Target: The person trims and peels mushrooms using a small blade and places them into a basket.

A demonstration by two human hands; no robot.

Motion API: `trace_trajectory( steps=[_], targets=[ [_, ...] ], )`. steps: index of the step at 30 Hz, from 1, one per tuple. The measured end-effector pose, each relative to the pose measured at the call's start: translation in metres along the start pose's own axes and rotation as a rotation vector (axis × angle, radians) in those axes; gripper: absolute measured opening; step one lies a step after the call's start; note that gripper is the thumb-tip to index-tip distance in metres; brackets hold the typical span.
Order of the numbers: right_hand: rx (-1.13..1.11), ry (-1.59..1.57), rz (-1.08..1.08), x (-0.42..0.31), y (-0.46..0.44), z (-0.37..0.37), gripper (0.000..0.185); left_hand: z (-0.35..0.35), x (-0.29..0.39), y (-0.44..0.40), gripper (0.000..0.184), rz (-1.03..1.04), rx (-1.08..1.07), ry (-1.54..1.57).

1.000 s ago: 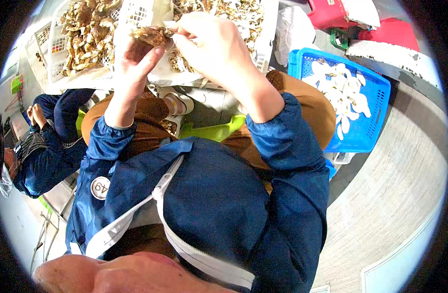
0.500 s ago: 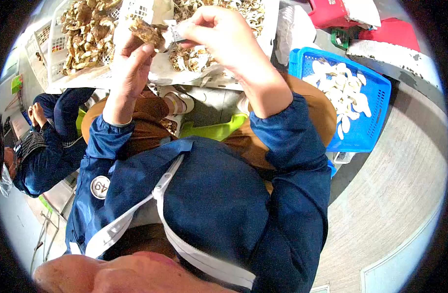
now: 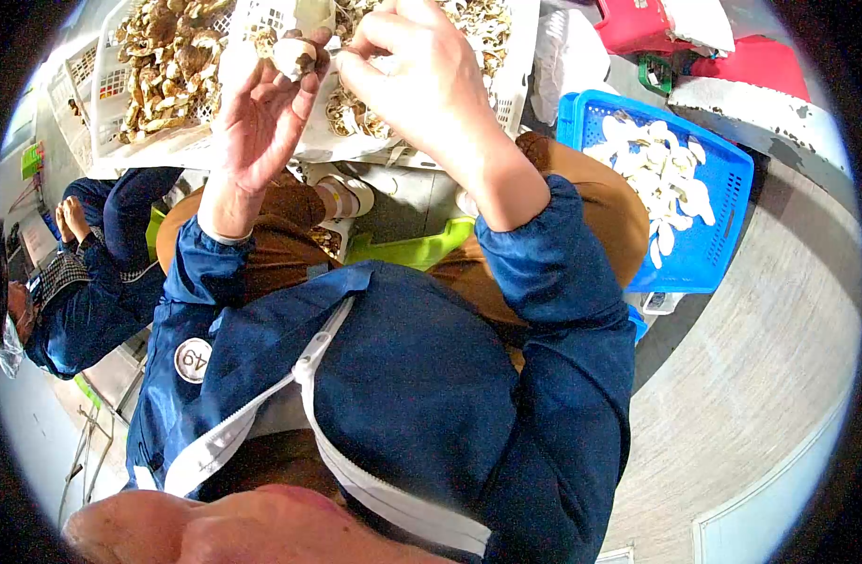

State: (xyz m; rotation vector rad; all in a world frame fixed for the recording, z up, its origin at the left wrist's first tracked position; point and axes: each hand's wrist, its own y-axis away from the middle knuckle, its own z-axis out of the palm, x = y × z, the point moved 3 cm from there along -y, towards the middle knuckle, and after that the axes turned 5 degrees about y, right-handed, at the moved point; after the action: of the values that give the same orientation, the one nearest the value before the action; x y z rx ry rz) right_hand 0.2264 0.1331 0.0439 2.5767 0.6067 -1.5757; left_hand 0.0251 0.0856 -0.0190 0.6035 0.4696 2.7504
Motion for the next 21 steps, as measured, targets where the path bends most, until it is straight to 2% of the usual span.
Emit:
trace_trajectory(
  steps=[1,4,5,8,12,15,19,21],
  targets=[
    [0.014,-0.023,-0.041,-0.002,0.000,0.000,0.013,-0.004,-0.001,0.001,0.037,0.024,0.077,0.005],
    [-0.006,-0.299,-0.084,0.000,-0.002,0.014,0.013,-0.008,-0.006,0.003,0.034,0.079,0.009,0.035],
    [-0.076,-0.366,0.068,0.001,0.002,0.011,0.012,-0.006,-0.008,0.003,0.034,0.025,-0.032,0.074],
    [0.034,-0.268,-0.099,0.019,0.007,0.024,0.009,-0.004,-0.016,0.002,0.032,-0.025,-0.073,0.108],
    [0.144,-0.267,-0.098,0.021,0.008,0.024,0.011,0.002,-0.020,0.004,0.030,-0.043,-0.090,0.163],
    [0.112,-0.262,-0.010,0.020,0.012,0.024,0.010,0.000,-0.024,0.008,0.031,-0.022,0.026,0.141],
    [0.060,-0.447,0.184,0.036,0.012,0.028,0.011,0.003,-0.024,0.008,0.029,-0.025,0.010,0.153],
    [0.008,-0.562,0.158,0.034,0.010,0.027,0.010,0.002,-0.022,0.007,0.029,-0.003,-0.028,0.177]
  ],
)
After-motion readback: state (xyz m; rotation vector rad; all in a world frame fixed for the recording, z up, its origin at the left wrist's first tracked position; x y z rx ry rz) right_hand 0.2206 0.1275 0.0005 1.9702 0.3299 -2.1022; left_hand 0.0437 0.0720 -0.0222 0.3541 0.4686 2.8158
